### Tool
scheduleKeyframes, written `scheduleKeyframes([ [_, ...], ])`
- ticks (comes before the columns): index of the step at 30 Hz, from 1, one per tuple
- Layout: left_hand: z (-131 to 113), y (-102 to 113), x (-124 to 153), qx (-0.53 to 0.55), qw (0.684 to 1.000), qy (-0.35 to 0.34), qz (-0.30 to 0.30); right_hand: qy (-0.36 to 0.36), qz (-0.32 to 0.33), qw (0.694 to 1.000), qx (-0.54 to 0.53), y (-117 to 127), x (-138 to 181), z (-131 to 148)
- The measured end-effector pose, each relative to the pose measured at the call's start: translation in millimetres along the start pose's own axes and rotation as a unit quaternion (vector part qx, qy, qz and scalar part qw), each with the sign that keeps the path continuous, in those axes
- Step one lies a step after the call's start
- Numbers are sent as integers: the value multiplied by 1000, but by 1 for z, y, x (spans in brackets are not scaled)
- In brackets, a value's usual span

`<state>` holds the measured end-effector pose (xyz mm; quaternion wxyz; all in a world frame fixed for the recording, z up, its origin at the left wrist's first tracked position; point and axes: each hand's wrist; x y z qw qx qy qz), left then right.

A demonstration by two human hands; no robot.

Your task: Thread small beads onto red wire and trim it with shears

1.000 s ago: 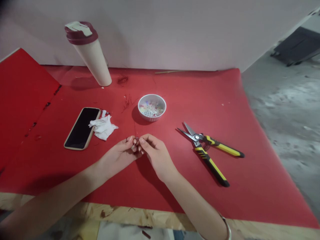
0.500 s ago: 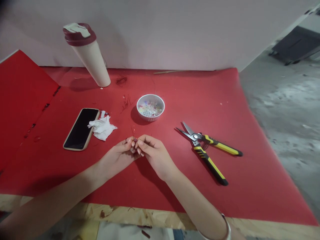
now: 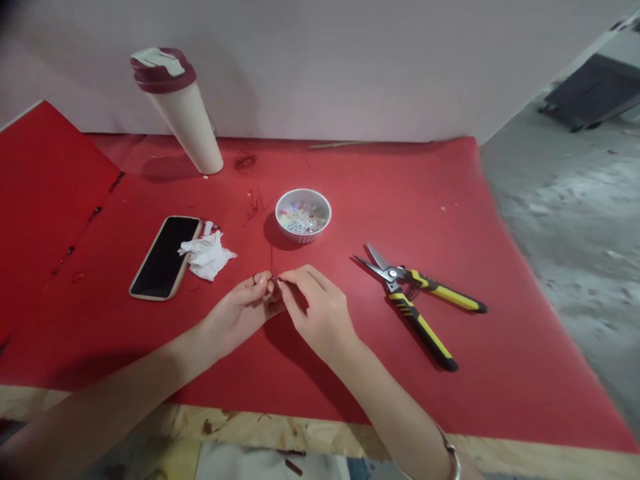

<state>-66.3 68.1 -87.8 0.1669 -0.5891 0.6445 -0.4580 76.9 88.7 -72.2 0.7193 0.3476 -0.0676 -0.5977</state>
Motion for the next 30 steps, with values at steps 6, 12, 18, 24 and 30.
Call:
scheduleKeyframes([
  [6, 0, 1, -1, -24, 999, -20, 18, 3, 26, 999, 28, -2, 0, -5],
  [12, -2, 1, -3, -15, 1000, -17, -18, -149, 98, 975, -131, 1, -2, -2],
  [18, -1, 0, -4, -42, 999, -20, -17, -280, 140, 891, -329, -1, -4, -2],
  [24, 0, -1, -3, -43, 998, -36, 13, -339, 123, 822, -441, -3, -5, -4],
  [30, 0, -1, -3, -73, 997, -21, 6, -361, 147, 770, -505, -3, -6, -5],
])
Point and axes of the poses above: each hand's wrist, its own x-axis away from the middle knuckle, its own y-axis out of the back of the hand, z = x × y, and after that the axes turned 4 degrees about -y, right-handed
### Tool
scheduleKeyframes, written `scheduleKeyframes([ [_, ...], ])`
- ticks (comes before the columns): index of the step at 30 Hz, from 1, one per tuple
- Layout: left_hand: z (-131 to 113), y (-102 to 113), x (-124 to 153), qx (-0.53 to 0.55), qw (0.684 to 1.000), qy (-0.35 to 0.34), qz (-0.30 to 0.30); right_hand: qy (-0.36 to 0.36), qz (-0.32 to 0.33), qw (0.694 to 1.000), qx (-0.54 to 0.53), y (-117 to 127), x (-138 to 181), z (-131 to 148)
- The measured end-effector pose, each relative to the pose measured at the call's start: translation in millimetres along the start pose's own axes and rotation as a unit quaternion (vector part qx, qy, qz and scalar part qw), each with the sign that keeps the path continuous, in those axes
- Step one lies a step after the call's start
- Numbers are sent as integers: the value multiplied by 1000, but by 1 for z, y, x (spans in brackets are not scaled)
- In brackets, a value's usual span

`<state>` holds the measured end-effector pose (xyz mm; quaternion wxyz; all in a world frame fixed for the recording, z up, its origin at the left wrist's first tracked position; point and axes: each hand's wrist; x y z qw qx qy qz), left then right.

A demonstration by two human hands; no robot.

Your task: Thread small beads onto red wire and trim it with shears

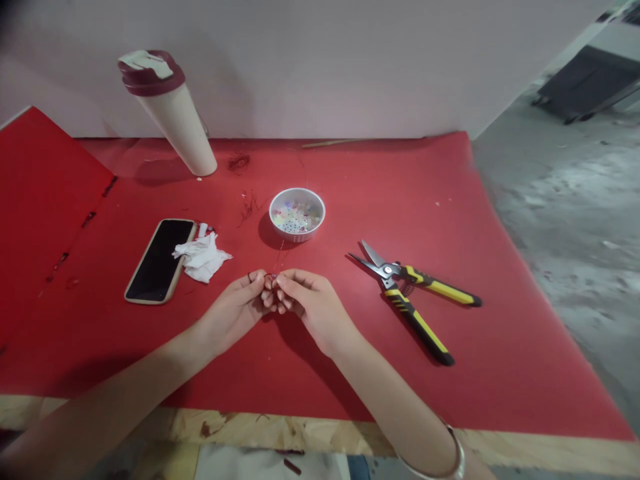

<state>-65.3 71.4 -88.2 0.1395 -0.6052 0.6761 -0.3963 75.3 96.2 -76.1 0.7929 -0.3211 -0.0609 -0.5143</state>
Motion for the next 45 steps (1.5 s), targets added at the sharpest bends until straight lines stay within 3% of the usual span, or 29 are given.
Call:
scheduleKeyframes([
  [9, -1, 5, -1, -20, 999, 22, 24, -25, 55, 998, -16, 2, 1, 1],
  [17, -4, -2, 4, -4, 1000, 5, 2, -23, 56, 997, -43, 4, -2, 1],
  [21, -4, -1, 4, 5, 1000, -10, -17, -37, 89, 994, -55, 6, -3, 2],
  [26, -9, -2, 4, -19, 999, 25, -9, -55, 110, 992, -32, 8, -3, 1],
  [34, -9, -5, 3, -69, 997, 34, -16, -42, 86, 995, 2, 5, -3, 1],
  [45, -8, -3, 2, -48, 998, 34, -29, -77, 90, 991, -56, 7, -2, 1],
])
Point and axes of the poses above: each hand's wrist, its own x-axis away from the middle knuckle, its own y-axis out of the back of the hand, z = x × y, and after that the axes turned 4 degrees about -y, right-handed
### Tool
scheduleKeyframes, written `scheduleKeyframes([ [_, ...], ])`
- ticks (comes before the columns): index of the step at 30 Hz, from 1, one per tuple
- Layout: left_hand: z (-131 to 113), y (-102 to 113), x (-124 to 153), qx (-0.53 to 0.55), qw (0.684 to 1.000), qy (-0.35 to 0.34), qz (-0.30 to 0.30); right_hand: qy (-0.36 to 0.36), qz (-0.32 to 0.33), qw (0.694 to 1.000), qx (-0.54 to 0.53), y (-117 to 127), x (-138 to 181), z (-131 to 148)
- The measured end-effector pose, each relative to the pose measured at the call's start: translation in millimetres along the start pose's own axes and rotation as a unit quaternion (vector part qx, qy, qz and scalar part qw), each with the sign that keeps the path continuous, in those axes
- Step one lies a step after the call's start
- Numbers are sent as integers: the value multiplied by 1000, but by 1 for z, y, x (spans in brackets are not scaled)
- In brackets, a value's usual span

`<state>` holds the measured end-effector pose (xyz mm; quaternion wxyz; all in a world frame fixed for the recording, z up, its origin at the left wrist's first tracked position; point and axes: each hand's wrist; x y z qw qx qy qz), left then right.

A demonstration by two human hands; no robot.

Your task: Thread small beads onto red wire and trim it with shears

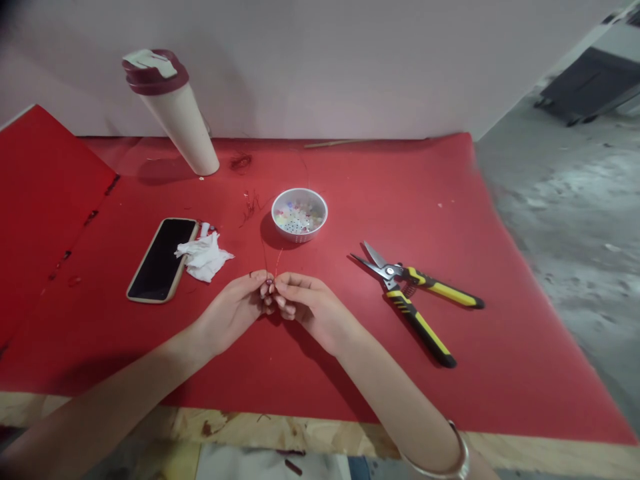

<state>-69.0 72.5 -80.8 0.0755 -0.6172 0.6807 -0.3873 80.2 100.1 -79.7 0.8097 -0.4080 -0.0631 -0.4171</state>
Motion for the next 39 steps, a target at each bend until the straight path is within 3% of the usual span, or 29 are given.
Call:
scheduleKeyframes([
  [10, 2, 1, 0, -5, 1000, -16, 8, -4, -21, 1000, 19, 0, -1, 1],
  [15, 2, 0, 1, 4, 999, -29, -12, 78, -88, 988, 102, -4, 1, -1],
  [18, 2, 0, 1, 24, 999, -28, -40, 163, -163, 936, 265, -8, 4, -2],
  [22, 3, 2, 0, 33, 998, -41, -36, 250, -199, 811, 491, -10, 6, -6],
  [27, 4, 2, 0, 17, 998, -44, -32, 319, -210, 698, 605, -6, 4, -10],
  [35, 3, 2, 2, -17, 998, -48, -24, 345, -194, 625, 673, -2, 1, -9],
  [37, 3, 1, 1, -14, 998, -47, -25, 337, -186, 617, 686, -1, 2, -8],
  [39, 4, 1, 0, -9, 999, -46, -28, 326, -174, 631, 682, -2, 4, -6],
])
Point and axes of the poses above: each hand's wrist, its own x-axis away from the middle knuckle, its own y-axis out of the back of the hand, z = x × y, and after that the axes turned 4 degrees about -y, right-handed
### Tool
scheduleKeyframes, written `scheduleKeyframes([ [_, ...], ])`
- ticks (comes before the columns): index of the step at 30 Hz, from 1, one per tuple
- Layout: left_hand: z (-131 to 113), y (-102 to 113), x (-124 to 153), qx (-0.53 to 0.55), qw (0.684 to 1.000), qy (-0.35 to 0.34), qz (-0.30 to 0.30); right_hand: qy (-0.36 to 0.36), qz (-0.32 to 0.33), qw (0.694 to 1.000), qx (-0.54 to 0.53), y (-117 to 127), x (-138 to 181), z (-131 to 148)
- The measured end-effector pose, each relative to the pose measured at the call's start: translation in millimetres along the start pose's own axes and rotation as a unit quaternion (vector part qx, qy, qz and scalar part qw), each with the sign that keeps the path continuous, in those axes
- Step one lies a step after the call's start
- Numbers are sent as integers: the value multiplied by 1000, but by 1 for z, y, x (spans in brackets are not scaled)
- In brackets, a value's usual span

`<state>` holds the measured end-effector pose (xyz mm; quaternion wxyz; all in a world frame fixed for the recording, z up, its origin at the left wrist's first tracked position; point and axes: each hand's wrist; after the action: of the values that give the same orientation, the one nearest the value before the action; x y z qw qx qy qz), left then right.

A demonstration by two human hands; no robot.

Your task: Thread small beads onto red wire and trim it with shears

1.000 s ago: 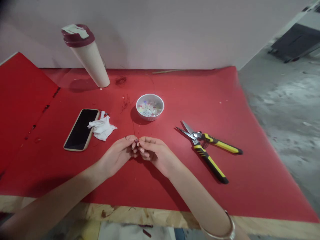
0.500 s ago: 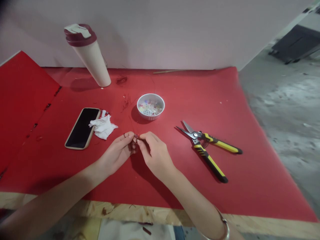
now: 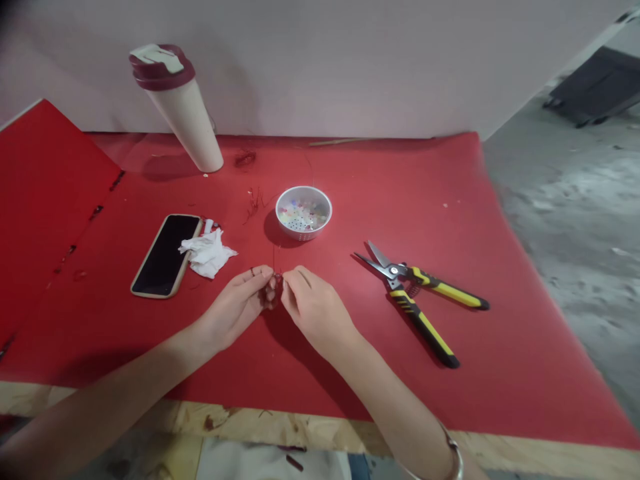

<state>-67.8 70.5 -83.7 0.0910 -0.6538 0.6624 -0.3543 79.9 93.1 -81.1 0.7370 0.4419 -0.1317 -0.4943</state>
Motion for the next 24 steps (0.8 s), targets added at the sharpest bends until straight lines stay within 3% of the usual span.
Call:
scheduleKeyframes([
  [4, 1, 0, -1, 14, 1000, 2, 2, -75, 35, 987, -134, 7, 0, 5],
  [10, 2, 1, -3, 38, 999, -6, -20, -208, 93, 904, -361, 7, -5, 7],
  [14, 2, 1, -2, 43, 999, -10, -30, -266, 87, 871, -403, 1, -5, 6],
  [19, 1, -1, 1, -8, 1000, -12, -10, -267, 17, 907, -324, -1, -1, 8],
  [24, -1, -3, 3, -36, 999, -7, 2, -143, -44, 977, -152, -3, 1, 5],
])
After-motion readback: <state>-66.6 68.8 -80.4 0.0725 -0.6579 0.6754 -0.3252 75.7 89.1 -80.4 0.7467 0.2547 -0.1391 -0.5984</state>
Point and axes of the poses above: each hand's wrist, its own x-axis away from the middle knuckle, its own y-axis out of the back of the hand, z = x × y, and after that the axes turned 4 degrees about -y, right-handed
